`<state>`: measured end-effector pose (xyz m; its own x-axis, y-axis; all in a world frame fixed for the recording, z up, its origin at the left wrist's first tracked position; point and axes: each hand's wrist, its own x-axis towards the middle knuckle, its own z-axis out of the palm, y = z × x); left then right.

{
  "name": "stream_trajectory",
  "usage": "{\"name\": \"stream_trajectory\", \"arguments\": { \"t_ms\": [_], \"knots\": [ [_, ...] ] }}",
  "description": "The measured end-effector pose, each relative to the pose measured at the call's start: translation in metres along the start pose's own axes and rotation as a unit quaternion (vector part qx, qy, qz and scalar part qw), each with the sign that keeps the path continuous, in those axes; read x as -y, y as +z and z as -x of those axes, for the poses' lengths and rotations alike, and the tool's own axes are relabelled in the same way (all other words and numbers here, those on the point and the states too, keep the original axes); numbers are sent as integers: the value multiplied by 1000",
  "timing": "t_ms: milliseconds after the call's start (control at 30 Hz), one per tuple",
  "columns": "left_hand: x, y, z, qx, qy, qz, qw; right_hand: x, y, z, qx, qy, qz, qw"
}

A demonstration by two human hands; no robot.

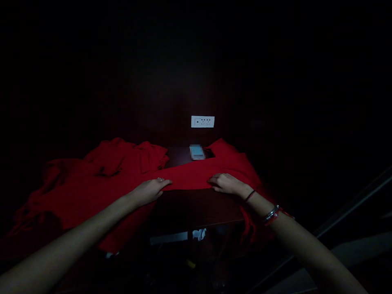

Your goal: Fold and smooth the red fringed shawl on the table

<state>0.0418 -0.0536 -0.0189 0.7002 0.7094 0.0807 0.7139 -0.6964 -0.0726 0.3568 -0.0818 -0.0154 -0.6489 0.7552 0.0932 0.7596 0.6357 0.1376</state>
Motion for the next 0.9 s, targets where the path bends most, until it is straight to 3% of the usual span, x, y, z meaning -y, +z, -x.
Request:
{"name": "stream_trajectory", "arguments": {
  "t_ms": [167,333,500,633,733,833,900],
  "knots": [
    [6,-11,-10,-53,19,57,997,30,-4,-20,-36,-9,41,998],
    [6,-14,-3,-72,-33,35,996,55,9,-52,-69,30,49,996],
    [-5,-7,28,-26,-140,-38,989,29,8,-63,-118,53,-54,990],
    [-9,-7,61,5,-163,-99,982,1,-6,-60,-164,72,-127,976],
    [9,-16,85,17,-197,-152,968,-11,-16,-54,-177,75,-145,971],
    [51,-40,102,5,-242,-174,955,-21,-21,-46,-195,98,-153,964],
    [84,-66,107,-38,-266,-198,943,-26,-22,-40,-217,116,-155,957]
  ]
}}
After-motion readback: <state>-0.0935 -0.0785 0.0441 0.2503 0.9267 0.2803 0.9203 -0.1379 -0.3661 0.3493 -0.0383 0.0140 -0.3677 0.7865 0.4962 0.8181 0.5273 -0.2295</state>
